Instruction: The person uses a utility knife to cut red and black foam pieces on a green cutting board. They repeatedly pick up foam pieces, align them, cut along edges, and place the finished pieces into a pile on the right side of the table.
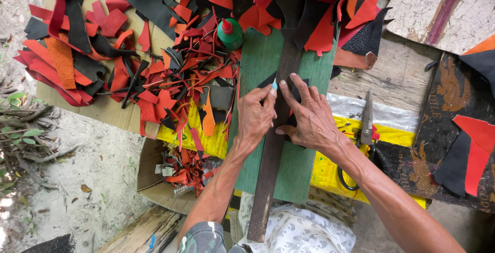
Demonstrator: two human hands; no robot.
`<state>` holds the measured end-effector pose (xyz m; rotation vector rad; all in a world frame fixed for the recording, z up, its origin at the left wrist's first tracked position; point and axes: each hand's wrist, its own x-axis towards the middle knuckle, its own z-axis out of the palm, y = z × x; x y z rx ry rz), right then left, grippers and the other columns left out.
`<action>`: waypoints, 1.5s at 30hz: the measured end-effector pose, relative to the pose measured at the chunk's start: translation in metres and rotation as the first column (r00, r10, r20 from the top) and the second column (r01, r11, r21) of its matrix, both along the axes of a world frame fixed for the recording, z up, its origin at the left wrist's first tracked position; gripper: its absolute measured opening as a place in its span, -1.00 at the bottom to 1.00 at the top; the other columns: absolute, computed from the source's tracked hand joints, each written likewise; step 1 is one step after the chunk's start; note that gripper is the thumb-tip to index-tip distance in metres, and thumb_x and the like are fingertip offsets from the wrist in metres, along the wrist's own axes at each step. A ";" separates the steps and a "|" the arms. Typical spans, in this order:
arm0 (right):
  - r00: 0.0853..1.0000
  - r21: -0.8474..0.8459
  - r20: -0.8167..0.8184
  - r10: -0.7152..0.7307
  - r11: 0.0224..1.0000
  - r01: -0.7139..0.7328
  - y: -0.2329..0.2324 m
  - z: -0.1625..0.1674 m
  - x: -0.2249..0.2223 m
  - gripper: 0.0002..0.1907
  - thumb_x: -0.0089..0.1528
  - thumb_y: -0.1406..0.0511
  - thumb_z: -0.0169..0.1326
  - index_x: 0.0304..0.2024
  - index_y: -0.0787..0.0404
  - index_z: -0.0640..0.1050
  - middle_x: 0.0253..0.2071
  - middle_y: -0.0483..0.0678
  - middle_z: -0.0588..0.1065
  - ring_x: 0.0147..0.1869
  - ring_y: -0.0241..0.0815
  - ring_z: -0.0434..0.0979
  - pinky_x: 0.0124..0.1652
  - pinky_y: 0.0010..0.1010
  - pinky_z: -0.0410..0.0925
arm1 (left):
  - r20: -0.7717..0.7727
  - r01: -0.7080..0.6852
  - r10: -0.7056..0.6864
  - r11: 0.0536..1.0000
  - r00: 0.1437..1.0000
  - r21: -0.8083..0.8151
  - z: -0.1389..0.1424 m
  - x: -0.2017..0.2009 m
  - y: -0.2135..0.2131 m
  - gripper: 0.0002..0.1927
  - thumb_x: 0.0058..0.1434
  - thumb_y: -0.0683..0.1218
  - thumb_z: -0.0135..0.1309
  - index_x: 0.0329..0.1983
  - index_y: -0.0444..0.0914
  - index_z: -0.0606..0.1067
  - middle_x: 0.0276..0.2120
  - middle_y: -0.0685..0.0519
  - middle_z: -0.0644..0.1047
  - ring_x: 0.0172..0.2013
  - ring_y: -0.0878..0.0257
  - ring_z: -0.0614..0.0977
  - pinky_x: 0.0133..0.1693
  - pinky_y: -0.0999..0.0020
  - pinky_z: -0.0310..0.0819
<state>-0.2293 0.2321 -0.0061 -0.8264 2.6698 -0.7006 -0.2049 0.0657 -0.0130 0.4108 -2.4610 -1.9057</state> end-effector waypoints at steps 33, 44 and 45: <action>0.999 0.061 -0.028 0.018 0.998 -0.016 -0.003 0.002 0.001 0.27 -0.23 0.04 0.48 0.44 0.20 0.18 0.44 0.21 0.08 0.15 0.26 0.30 -0.07 0.03 0.30 | -0.124 0.013 -0.049 0.962 0.991 -0.274 -0.011 0.008 0.001 -0.79 0.36 -0.15 0.01 -0.09 -0.38 0.58 -0.49 -0.17 0.52 -0.53 0.05 0.59 -0.47 0.18 0.36; 0.999 0.090 -0.035 0.024 0.996 -0.021 -0.004 0.001 0.003 0.26 -0.20 0.01 0.46 0.44 0.23 0.17 0.44 0.22 0.06 0.16 0.27 0.29 -0.09 0.06 0.29 | -0.118 0.019 -0.052 0.964 0.992 -0.265 -0.005 0.040 0.000 -0.79 0.37 -0.19 0.04 -0.07 -0.44 0.56 -0.51 -0.13 0.49 -0.57 0.15 0.52 -0.48 0.23 0.33; 0.999 0.089 -0.034 0.026 0.996 -0.023 -0.004 0.001 0.003 0.26 -0.19 0.01 0.46 0.44 0.24 0.17 0.44 0.22 0.06 0.15 0.27 0.30 -0.09 0.05 0.29 | -0.119 0.016 -0.048 0.966 0.992 -0.257 -0.004 0.043 0.001 -0.79 0.37 -0.19 0.04 -0.06 -0.45 0.56 -0.50 -0.13 0.49 -0.57 0.16 0.52 -0.48 0.24 0.33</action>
